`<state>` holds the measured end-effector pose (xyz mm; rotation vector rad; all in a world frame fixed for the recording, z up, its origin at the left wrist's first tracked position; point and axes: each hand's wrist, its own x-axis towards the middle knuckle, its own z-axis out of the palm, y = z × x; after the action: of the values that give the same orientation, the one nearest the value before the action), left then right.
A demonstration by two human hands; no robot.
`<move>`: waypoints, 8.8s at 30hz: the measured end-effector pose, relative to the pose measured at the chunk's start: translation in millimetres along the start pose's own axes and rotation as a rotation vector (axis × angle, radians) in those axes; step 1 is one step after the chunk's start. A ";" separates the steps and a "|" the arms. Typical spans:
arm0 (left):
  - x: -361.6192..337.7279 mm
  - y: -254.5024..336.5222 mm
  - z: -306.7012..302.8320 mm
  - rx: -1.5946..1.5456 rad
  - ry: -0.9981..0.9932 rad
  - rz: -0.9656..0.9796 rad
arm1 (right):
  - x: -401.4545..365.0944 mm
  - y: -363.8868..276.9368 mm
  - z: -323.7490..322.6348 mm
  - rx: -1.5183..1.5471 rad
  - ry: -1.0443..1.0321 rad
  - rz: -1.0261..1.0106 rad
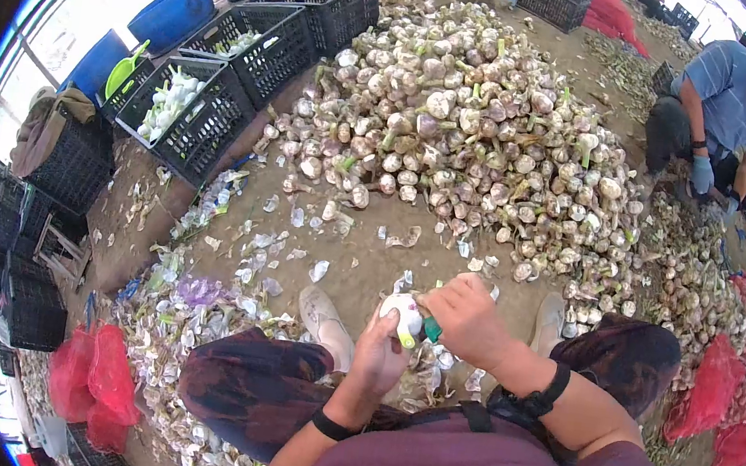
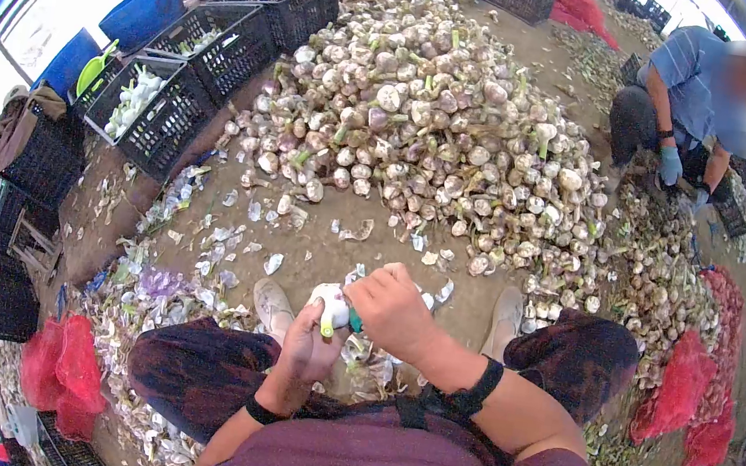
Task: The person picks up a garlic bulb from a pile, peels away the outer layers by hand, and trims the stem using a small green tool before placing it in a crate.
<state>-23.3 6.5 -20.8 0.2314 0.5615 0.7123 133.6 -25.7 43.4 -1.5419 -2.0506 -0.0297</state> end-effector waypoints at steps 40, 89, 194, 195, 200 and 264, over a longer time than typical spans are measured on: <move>6.3 18.6 12.6 -0.116 0.151 0.108 | -13.7 7.1 4.0 0.455 -0.196 0.366; 25.4 1.8 -30.0 0.911 0.475 0.521 | 0.3 5.9 112.1 1.574 -0.382 1.048; 10.3 5.2 10.9 0.135 -0.282 -0.042 | -13.7 17.5 18.2 1.999 0.717 1.349; 10.9 2.8 9.5 0.161 -0.270 -0.025 | -18.0 33.6 23.4 2.035 0.782 1.424; 12.5 3.1 11.5 0.023 -0.110 -0.054 | -14.5 54.6 44.7 1.065 0.517 1.155; 8.8 -4.5 6.8 1.318 0.180 0.415 | -30.0 22.8 86.2 1.278 -0.270 1.015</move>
<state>-11.6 9.0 -20.5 1.5536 1.1192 0.6661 122.7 -14.7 -49.4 -1.4353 -0.7448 1.5591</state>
